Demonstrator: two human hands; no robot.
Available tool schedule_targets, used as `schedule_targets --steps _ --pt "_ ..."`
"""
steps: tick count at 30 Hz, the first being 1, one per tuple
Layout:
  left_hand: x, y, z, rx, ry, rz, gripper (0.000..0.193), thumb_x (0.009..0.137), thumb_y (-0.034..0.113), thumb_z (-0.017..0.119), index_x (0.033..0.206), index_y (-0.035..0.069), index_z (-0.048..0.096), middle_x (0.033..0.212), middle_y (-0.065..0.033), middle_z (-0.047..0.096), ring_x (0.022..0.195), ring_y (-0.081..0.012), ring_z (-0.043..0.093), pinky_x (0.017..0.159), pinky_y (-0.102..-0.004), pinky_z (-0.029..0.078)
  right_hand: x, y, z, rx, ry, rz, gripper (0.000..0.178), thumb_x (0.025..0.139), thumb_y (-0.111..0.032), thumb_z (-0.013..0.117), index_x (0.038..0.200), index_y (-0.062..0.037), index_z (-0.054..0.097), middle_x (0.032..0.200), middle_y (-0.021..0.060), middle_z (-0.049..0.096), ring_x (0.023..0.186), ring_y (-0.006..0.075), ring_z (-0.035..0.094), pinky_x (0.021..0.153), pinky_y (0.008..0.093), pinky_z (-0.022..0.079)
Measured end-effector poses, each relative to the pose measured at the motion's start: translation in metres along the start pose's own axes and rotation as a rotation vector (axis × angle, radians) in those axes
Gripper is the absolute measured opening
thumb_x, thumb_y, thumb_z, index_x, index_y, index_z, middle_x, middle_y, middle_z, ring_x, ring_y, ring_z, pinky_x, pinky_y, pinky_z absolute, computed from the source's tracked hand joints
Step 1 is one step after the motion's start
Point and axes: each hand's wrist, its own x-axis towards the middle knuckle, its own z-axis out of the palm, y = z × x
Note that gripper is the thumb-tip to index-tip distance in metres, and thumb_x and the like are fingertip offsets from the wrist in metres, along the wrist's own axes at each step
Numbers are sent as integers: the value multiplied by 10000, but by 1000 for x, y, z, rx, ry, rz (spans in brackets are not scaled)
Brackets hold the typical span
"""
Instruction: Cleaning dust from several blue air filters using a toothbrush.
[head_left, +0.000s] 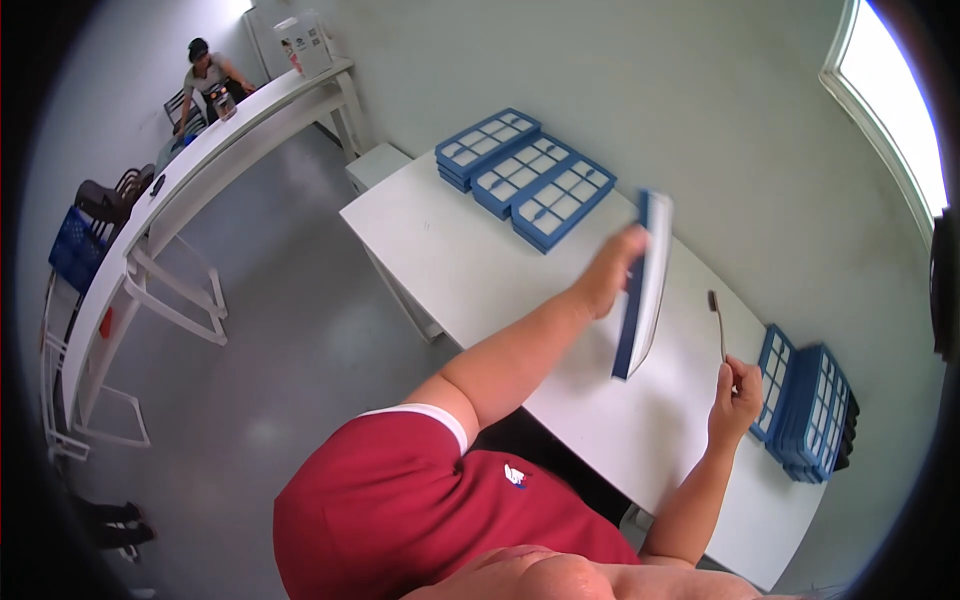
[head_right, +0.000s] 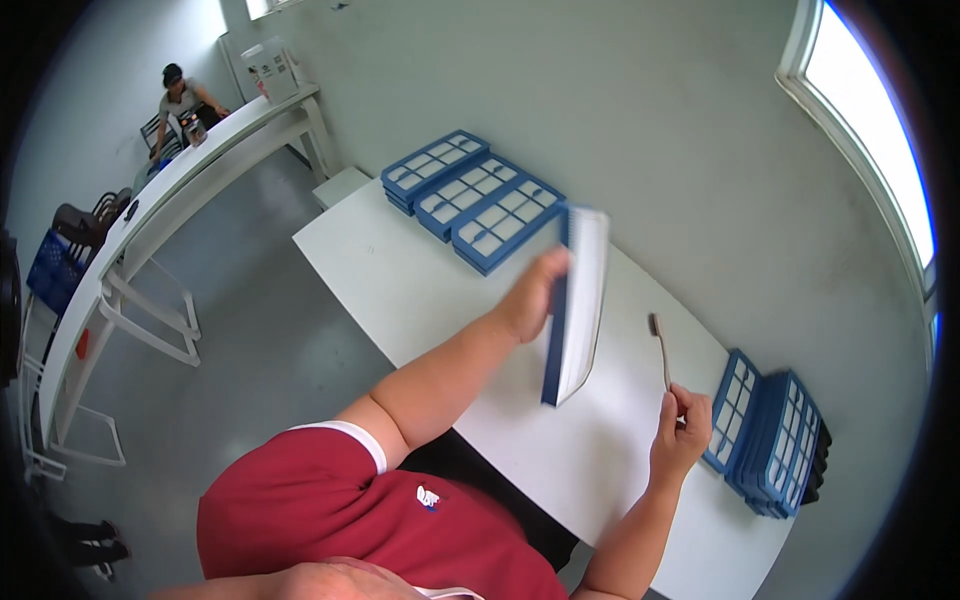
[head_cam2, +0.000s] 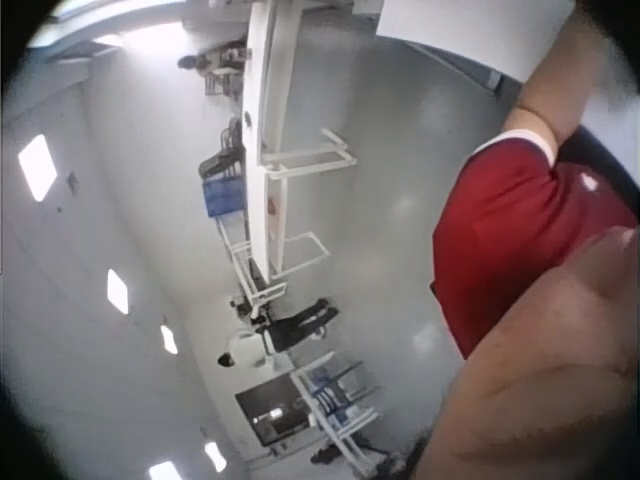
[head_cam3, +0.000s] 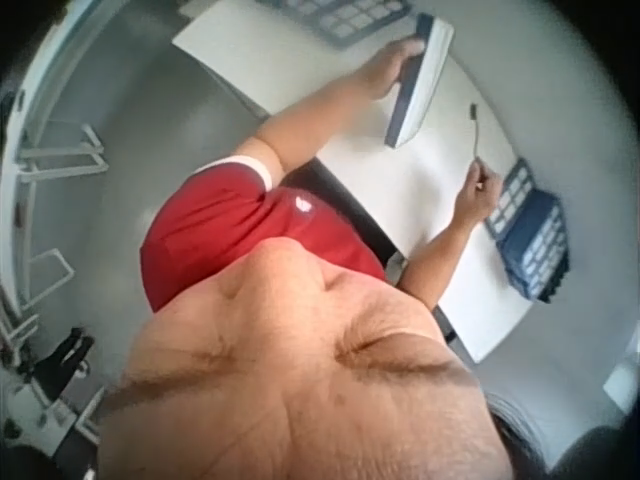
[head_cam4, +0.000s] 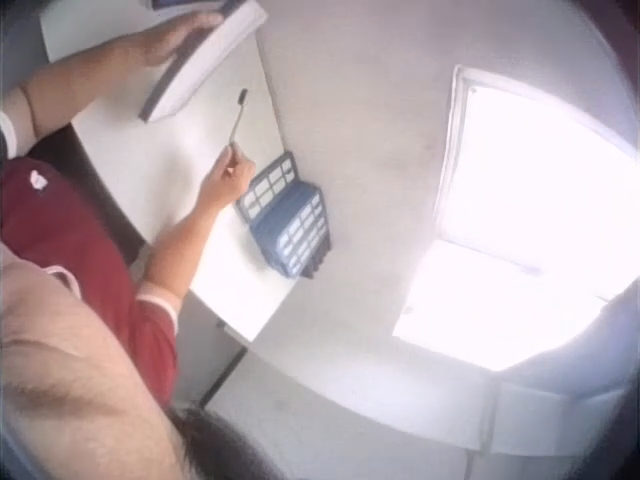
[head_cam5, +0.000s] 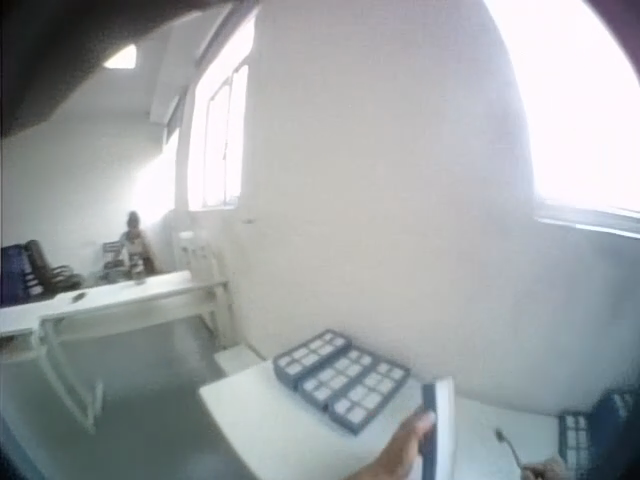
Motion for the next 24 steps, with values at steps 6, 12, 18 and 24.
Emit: schedule_targets --steps 6,12,18,24 --pt "-18 25 69 1538 -250 37 826 737 542 583 1339 9 392 936 -205 615 782 -331 631 677 -395 497 1 13 -2 -29 125 -54 64 854 -38 605 892 7 632 753 26 522 615 91 460 516 204 356" --pt "1 13 50 1777 -286 40 747 731 572 591 1171 -25 501 818 -164 638 765 -292 638 643 -379 496 7 36 -19 -187 -23 163 88 872 -79 598 893 -3 636 730 15 534 606 76 442 536 214 369" --pt "-23 -10 27 1995 -503 -123 802 719 597 611 1187 -41 482 879 -147 619 832 -258 614 647 -356 496 11 42 -13 -126 34 117 126 891 -122 590 920 -8 637 734 6 540 604 70 433 534 212 361" --pt "-85 5 -11 2091 -517 141 773 738 469 656 1384 184 341 1211 -278 449 1021 -378 507 836 -420 455 9 49 -14 -80 85 118 123 891 -118 587 918 -11 640 746 4 541 603 71 425 541 210 357"
